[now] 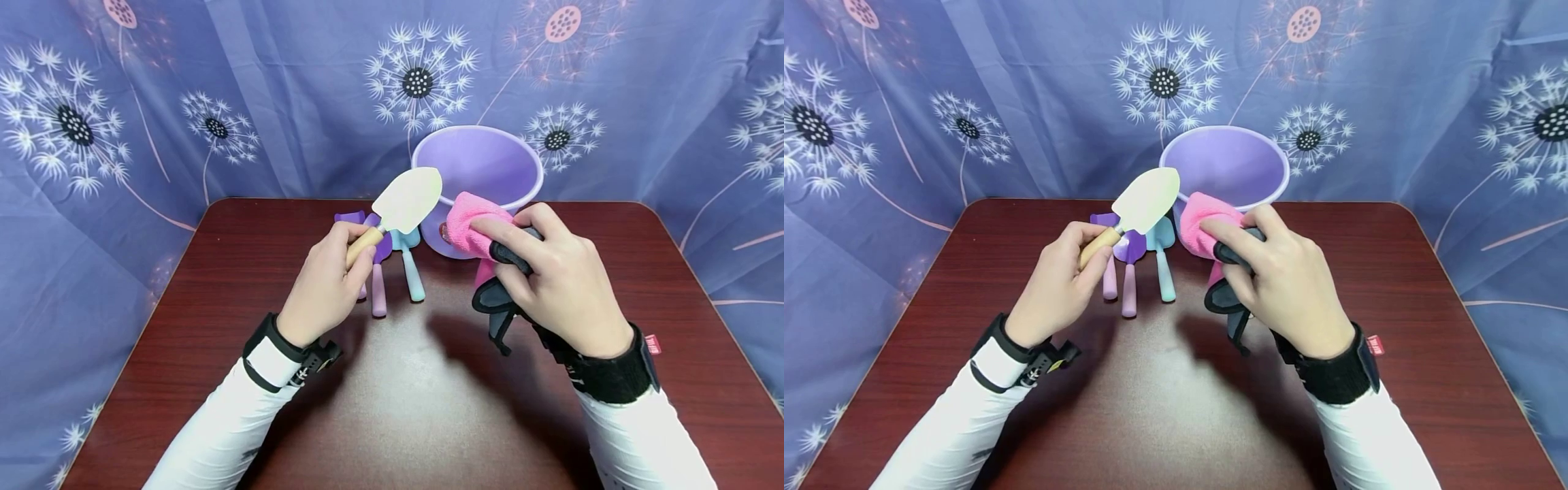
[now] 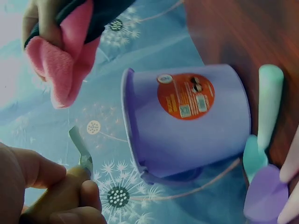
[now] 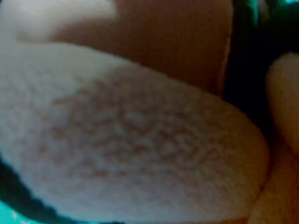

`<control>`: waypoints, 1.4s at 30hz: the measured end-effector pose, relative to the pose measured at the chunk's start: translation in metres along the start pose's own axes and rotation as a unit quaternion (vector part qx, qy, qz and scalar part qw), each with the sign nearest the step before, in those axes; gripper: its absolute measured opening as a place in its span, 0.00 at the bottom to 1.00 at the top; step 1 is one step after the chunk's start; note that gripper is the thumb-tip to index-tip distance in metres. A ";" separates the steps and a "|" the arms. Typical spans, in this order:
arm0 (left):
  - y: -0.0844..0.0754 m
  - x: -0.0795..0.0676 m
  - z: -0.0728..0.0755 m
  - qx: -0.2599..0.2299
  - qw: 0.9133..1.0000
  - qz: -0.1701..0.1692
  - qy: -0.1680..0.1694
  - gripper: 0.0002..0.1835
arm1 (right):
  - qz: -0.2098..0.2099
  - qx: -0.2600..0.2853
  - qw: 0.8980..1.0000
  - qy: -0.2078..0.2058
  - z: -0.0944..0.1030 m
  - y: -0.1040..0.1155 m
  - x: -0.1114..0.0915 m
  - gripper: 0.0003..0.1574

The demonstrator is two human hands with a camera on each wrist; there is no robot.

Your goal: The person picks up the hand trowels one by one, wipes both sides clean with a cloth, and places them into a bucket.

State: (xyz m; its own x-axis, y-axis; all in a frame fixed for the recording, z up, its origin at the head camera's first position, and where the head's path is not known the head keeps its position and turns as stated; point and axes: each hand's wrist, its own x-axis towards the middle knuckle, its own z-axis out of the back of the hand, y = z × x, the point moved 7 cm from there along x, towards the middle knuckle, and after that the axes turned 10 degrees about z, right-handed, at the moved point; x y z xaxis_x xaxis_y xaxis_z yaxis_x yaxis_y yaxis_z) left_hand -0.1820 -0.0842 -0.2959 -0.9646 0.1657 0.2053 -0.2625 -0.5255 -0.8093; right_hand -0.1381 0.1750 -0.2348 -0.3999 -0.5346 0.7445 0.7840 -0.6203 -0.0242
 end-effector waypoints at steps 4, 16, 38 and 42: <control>0.004 0.002 0.002 -0.023 1.000 0.012 0.011 0.12 | 0.002 0.002 1.000 0.003 -0.001 -0.001 -0.001 0.24; 0.006 0.005 0.000 -0.078 0.994 0.046 0.061 0.14 | 0.010 0.005 1.000 0.012 -0.005 0.001 -0.001 0.22; 0.011 0.001 -0.020 -0.219 0.945 0.113 0.218 0.10 | 0.057 0.058 0.996 0.037 -0.027 0.020 0.000 0.28; 0.009 0.000 -0.021 -0.198 0.946 0.103 0.233 0.11 | 0.063 0.066 0.995 0.039 -0.031 0.023 0.000 0.29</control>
State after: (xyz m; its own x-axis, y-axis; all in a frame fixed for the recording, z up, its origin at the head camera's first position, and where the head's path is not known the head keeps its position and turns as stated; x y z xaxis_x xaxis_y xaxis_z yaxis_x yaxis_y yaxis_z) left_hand -0.1834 -0.0715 -0.3148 -0.8532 0.4929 -0.1704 0.0503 -0.2474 -0.9676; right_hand -0.1347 0.1431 -0.2563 -0.3270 -0.6495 0.6865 0.8837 -0.4676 -0.0215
